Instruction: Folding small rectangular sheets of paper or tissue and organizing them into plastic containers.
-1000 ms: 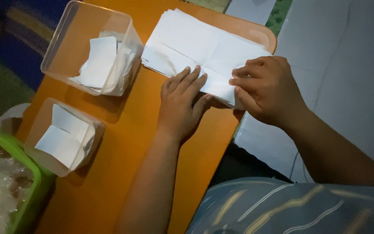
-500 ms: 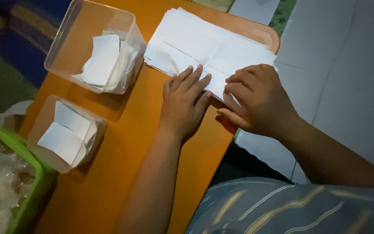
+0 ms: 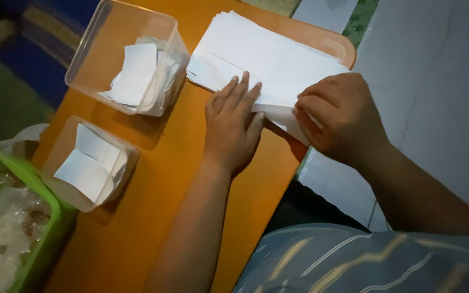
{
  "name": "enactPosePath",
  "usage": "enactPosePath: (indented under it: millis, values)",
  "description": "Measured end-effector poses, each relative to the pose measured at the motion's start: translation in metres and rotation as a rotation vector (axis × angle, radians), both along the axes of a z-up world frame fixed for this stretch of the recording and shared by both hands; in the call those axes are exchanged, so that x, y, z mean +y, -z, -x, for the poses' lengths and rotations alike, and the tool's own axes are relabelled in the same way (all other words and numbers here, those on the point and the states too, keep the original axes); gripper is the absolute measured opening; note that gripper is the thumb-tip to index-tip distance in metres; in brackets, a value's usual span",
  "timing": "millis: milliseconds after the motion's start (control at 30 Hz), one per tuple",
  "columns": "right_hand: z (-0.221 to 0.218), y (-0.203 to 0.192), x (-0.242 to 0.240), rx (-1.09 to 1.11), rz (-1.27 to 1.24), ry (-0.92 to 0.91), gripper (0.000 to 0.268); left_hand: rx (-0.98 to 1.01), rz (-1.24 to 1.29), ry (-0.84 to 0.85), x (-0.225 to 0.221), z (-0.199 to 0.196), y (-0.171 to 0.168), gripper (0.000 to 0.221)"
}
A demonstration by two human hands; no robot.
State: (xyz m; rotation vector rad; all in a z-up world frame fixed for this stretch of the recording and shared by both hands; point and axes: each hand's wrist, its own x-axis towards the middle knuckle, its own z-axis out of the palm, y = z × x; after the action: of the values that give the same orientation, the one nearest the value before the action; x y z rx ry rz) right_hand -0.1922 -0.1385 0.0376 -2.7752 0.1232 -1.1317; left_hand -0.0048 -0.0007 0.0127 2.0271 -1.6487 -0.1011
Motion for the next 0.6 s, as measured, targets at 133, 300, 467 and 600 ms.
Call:
enactPosePath:
  millis: [133, 300, 467, 600]
  values:
    - [0.006, -0.016, -0.01, -0.042, 0.078, -0.049, 0.02, -0.051, 0.113, -0.079, -0.001, -0.008, 0.012, 0.045]
    - [0.011, -0.046, -0.011, -0.164, 0.098, -0.199, 0.01, -0.154, 0.38, -0.183, 0.002, -0.023, 0.015, 0.051]
    - [0.019, -0.052, -0.003, -0.208, 0.058, -0.092, 0.014, -0.067, 0.458, -0.102, 0.034, -0.035, -0.028, 0.049]
    - [0.012, -0.046, 0.001, -0.089, 0.041, 0.072, 0.015, 0.1, 0.399, 0.002, 0.086, -0.039, -0.073, 0.022]
